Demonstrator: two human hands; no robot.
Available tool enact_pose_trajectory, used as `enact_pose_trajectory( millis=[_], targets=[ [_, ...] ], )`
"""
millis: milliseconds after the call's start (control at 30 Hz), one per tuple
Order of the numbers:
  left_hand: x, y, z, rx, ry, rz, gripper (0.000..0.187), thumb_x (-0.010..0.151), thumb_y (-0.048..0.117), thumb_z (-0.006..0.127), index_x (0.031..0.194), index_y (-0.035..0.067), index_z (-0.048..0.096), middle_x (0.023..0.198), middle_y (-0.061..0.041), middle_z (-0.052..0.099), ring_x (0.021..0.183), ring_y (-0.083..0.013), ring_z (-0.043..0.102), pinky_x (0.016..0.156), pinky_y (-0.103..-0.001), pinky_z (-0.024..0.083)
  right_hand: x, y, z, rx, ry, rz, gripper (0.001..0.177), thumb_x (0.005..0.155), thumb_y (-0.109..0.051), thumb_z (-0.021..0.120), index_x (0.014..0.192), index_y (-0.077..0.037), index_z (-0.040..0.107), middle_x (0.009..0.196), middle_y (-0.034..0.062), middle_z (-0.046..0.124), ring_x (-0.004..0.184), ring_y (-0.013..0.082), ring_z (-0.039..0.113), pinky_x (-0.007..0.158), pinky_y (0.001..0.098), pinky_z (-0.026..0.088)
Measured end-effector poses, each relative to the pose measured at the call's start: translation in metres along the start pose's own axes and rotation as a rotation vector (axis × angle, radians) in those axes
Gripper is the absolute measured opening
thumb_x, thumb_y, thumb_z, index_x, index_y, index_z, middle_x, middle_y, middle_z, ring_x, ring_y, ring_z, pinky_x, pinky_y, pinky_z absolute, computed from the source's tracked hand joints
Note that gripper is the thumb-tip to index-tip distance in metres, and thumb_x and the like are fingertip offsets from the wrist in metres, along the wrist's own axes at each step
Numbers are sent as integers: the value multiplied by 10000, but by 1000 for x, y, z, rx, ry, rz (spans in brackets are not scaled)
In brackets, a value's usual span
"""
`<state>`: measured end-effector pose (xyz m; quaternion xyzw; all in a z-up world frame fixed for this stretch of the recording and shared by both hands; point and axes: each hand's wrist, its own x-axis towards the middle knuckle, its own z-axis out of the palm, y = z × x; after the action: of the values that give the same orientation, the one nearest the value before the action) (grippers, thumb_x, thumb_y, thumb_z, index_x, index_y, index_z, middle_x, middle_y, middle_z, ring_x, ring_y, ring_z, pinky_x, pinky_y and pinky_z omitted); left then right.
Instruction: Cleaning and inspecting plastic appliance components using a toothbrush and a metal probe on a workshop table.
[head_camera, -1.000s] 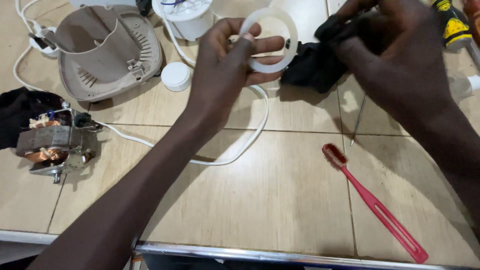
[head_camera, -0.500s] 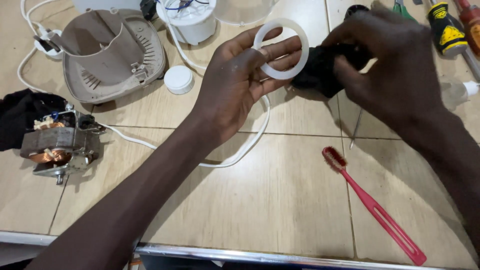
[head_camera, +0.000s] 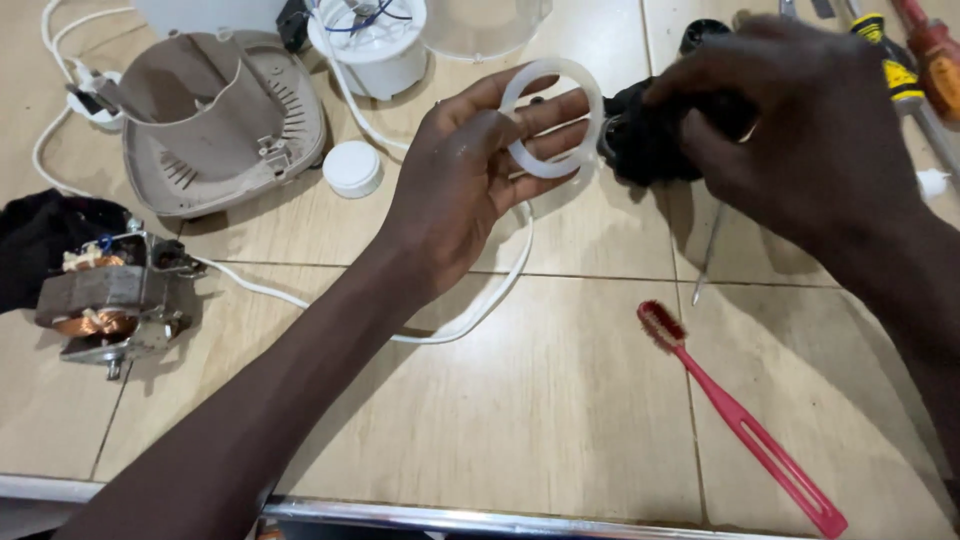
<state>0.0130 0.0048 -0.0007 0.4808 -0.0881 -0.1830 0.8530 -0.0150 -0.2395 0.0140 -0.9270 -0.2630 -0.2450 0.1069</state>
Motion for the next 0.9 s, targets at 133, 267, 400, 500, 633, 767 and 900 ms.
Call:
enact_pose_trajectory(
  millis=[133,267,400,500,633,767,900],
  targets=[
    [-1,-9,1,-33,-44,-11,484,920,71,516,1378,-83,544,1285,-292,699,1131,-403,727,927,-512,644,-1,-16,-8,52,177,-80,262,963,105,754,1217,47,779,1156,166,794,1053,359,719,936,468,500],
    [-9,-7,5,315,-240,53,408,988,144,481,1363,40,602,1252,-178,718,1156,-335,742,1019,-486,651,5,-28,2,150,195,-115,253,917,117,727,1160,48,720,1062,183,741,925,341,632,823,436,481],
    [-4,-2,1,292,-199,92,390,996,140,468,1345,14,591,1293,-207,723,1157,-318,755,973,-451,673,7,-20,2,185,75,-25,244,912,90,686,1144,26,728,992,166,700,867,291,669,717,380,481],
    [0,6,-10,297,-166,173,386,1002,182,482,1349,47,582,1367,-188,698,1225,-328,746,953,-471,692,8,-21,1,125,8,-69,240,898,17,716,1128,-20,773,1001,145,733,865,293,676,709,406,493],
    [1,6,-10,300,-176,165,457,964,338,552,1338,76,535,1424,-186,659,1199,-366,747,899,-480,727,7,-27,12,165,-104,-82,246,827,-26,734,1070,-58,711,1059,136,712,935,333,677,752,417,493],
    [-4,-2,-12,501,-245,260,264,1068,260,410,1287,140,493,1393,-151,661,1218,-281,749,838,-365,719,1,-22,28,165,-194,-43,246,898,-149,752,1133,-83,722,1025,170,692,831,362,673,694,441,488],
    [-37,12,-2,825,-187,575,221,1112,192,350,1296,158,467,1320,-82,696,1300,-230,720,1046,-371,620,4,-26,25,133,-275,53,183,903,-173,738,1080,-128,723,979,112,675,805,319,663,691,436,474]
  ],
)
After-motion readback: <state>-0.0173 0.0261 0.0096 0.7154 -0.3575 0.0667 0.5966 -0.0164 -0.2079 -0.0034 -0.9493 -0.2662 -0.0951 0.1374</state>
